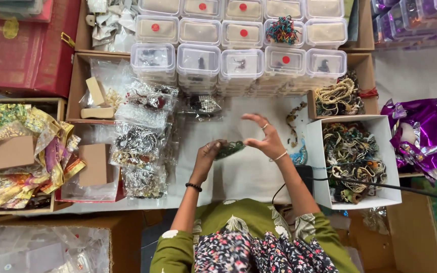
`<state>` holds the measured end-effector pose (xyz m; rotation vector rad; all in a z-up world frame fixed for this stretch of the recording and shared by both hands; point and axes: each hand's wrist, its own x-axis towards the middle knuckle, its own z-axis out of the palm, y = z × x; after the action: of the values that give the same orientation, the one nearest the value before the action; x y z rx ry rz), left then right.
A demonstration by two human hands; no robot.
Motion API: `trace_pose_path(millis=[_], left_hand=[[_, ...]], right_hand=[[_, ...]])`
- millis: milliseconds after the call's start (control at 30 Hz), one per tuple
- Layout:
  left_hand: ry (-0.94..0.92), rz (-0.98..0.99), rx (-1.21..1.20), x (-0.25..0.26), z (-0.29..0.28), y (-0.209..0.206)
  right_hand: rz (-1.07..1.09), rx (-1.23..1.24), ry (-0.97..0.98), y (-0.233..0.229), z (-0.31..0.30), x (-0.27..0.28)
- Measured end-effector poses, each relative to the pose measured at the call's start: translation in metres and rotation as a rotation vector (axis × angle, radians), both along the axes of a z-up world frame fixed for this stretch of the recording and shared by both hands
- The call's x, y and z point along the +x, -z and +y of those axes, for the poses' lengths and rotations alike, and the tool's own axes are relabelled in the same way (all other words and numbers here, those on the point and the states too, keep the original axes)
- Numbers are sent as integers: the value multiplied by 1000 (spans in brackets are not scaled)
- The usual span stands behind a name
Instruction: Sorting and packing various pieces of jewellery and craft supplies into small bags and containers.
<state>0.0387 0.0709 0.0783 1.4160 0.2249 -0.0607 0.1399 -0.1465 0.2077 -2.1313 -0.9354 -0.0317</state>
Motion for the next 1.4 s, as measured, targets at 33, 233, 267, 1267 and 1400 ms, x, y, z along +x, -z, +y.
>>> trace_pose_path(millis=[33, 233, 267, 1267, 1400], left_hand=[[43, 15, -122, 1, 1, -6], [253, 236, -541, 6, 10, -38], [318, 255, -589, 7, 11, -40], [269, 339, -480, -10, 15, 7], [197, 309, -768, -14, 14, -9]], right_hand=[[283, 148, 47, 7, -7, -2], [952, 362, 135, 148, -48, -22], [1026, 465, 187, 165, -55, -28], [1313, 456, 187, 193, -78, -12], [1322, 510, 188, 197, -66, -10]])
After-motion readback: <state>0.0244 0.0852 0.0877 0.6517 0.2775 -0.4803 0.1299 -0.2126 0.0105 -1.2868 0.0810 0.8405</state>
